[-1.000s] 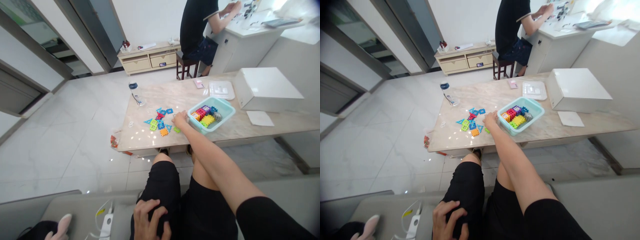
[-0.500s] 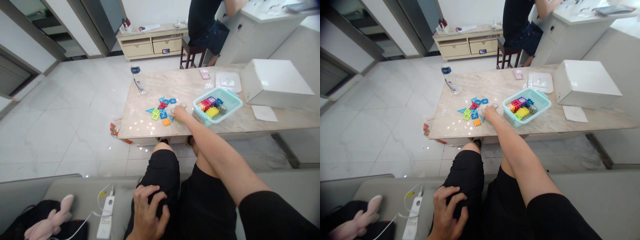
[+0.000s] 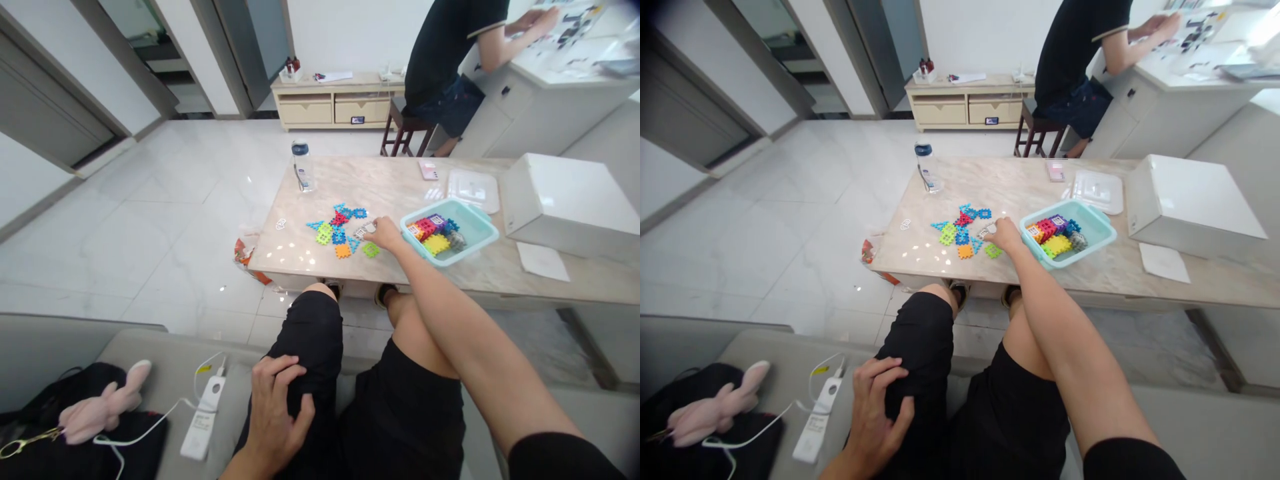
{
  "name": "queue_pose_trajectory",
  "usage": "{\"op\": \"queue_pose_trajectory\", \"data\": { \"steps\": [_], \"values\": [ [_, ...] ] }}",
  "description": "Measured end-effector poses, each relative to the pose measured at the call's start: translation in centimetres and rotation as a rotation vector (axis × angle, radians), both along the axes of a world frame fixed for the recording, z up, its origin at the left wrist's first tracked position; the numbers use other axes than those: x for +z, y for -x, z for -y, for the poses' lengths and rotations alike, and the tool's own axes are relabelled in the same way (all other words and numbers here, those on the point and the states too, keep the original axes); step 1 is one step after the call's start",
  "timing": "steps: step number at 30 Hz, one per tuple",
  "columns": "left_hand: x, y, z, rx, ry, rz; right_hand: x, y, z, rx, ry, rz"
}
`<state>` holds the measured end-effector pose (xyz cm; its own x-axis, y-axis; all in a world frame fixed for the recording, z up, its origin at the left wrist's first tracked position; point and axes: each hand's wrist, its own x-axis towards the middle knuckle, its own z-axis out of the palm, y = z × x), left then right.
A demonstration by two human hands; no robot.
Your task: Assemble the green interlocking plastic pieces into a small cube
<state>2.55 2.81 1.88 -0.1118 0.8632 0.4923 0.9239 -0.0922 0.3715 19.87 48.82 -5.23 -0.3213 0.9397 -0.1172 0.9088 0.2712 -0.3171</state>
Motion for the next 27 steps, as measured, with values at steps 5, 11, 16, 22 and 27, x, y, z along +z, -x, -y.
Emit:
{"op": "queue_pose_trajectory", "data": {
  "steps": [5,11,16,22,27],
  "values": [
    [-0.3,0.5,0.2,-0.007,0.001,0.018,-0.6,1.2,0.1,0.059,0.035,0.084],
    [0.1,-0.1,0.2,-0.02,0.016,0.03,-0.9,2.6,0.1,0.112,0.057,0.129],
    [0.4,-0.3,0.2,-0.013,0.009,0.037,-1.0,3.1,0.1,0.109,0.078,0.15],
    [-0.5,0.0,0.6,0.006,0.032,0.088,-0.9,3.5,0.7,0.058,0.089,0.132],
    [-1.3,0.1,0.8,0.011,0.047,0.129,-0.5,3.6,1.2,0.026,0.093,0.074]
  ]
}}
